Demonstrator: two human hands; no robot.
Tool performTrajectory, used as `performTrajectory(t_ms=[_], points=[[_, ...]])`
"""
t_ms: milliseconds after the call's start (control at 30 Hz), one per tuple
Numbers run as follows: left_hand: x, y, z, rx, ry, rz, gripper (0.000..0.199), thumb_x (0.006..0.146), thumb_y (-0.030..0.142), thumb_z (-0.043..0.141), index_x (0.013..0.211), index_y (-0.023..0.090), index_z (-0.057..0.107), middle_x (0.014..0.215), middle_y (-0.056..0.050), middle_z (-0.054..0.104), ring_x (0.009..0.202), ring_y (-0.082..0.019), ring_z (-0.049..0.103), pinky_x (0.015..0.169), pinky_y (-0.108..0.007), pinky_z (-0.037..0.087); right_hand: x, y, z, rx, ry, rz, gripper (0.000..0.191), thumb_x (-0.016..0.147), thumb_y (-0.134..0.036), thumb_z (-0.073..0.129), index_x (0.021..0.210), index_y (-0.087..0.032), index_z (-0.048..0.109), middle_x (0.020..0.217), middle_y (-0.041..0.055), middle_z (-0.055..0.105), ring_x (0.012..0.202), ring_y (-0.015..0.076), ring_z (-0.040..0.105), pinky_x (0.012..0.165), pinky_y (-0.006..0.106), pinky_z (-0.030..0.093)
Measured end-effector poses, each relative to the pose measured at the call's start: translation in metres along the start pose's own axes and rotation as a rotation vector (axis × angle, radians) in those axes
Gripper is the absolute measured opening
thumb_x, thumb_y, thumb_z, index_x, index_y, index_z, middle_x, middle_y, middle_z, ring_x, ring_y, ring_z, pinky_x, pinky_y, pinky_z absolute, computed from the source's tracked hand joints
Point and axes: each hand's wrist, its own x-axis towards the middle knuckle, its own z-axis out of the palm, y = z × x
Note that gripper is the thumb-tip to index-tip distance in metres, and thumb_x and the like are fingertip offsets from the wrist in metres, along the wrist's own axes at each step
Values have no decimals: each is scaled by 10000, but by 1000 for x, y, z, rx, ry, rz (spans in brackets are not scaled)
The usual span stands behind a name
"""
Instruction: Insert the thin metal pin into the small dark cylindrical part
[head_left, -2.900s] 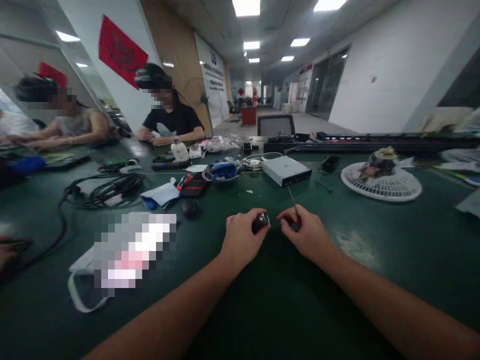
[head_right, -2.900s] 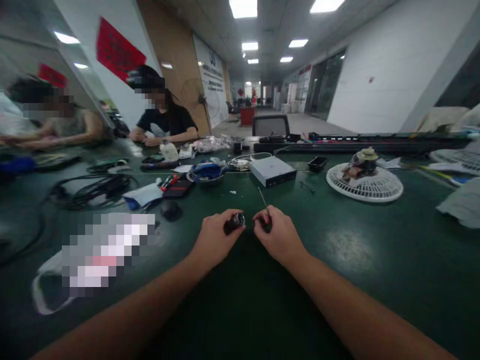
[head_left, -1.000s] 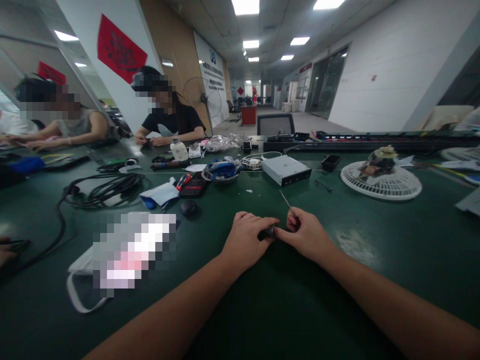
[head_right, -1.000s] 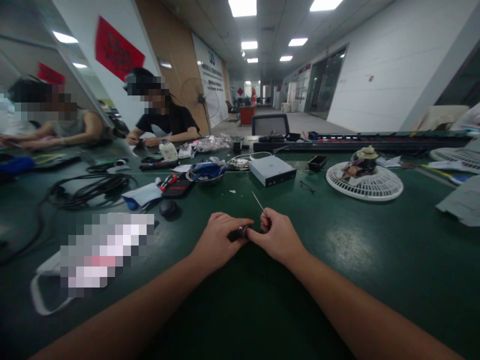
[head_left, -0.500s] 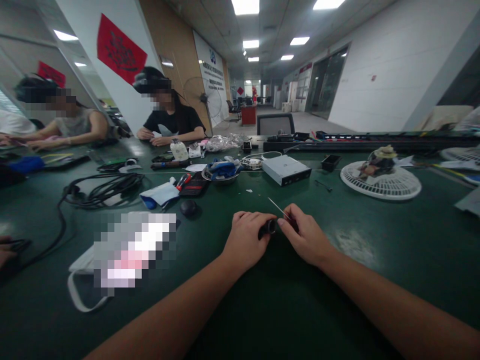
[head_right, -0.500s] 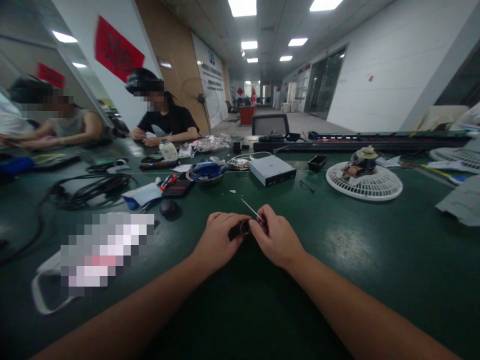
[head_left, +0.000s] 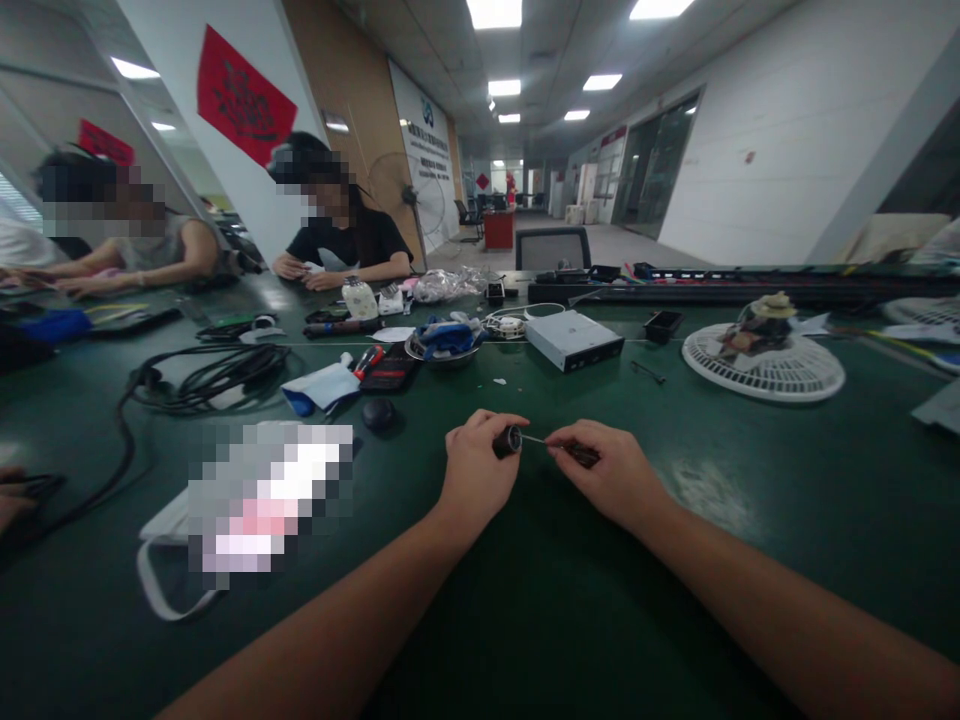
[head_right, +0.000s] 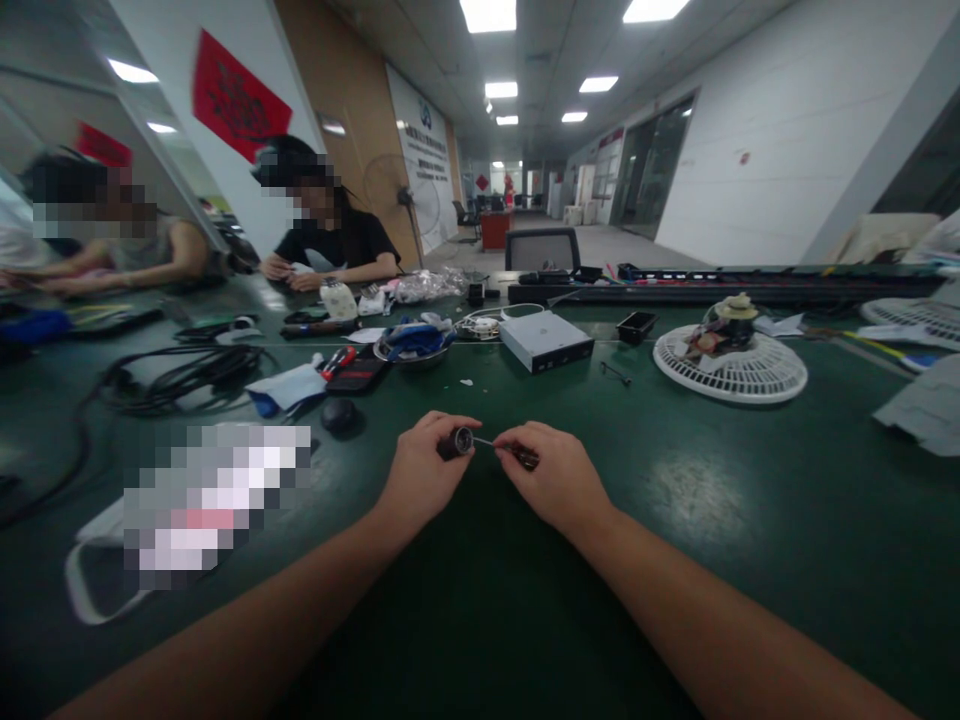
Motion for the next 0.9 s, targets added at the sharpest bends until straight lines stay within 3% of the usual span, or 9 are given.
performTrajectory(t_ms=[267, 433, 633, 733, 900], points=[[0, 4, -1, 132, 23, 5, 423, 773, 48, 612, 1050, 334, 754, 1004, -12, 671, 986, -215, 631, 960, -453, 436, -3, -4, -1, 20, -45, -126, 123, 853, -208, 636, 932, -245, 724, 837, 15, 689, 709, 165, 640, 652, 304, 512], [-2, 4, 0, 176, 7, 56, 454, 770, 58, 611, 1072, 370, 744, 1004, 5, 664, 1010, -219, 608, 985, -481, 366, -2, -3, -1, -49, 44, -36, 138, 873, -232, 628, 943, -259, 744, 868, 24, 698, 720, 174, 645, 659, 322, 516], [-3, 2, 1, 179, 16, 41, 433, 781, 67, 604, 1058, 370, 742, 1002, 8, 661, 999, -216, 610, 986, -485, 346, -3, -5, 0, -38, -57, -86, 117, 864, -247, 627, 938, -249, 718, 858, 12, 711, 727, 173, 657, 670, 319, 515], [-3, 4, 0, 171, 21, 24, 399, 798, 100, 628, 1094, 350, 722, 1021, 2, 671, 1015, -225, 618, 993, -488, 356, -3, -7, 0, -80, -6, 26, 129, 889, -302, 602, 953, -248, 701, 810, 16, 709, 689, 182, 648, 633, 328, 490], [0, 8, -2, 105, 69, -27, 324, 875, 218, 635, 1193, 274, 655, 1105, -35, 680, 1040, -227, 641, 974, -456, 431, 1, -6, -2, -254, 60, 197, 266, 907, -389, 575, 700, -231, 524, 662, 24, 610, 605, 188, 556, 549, 332, 380]])
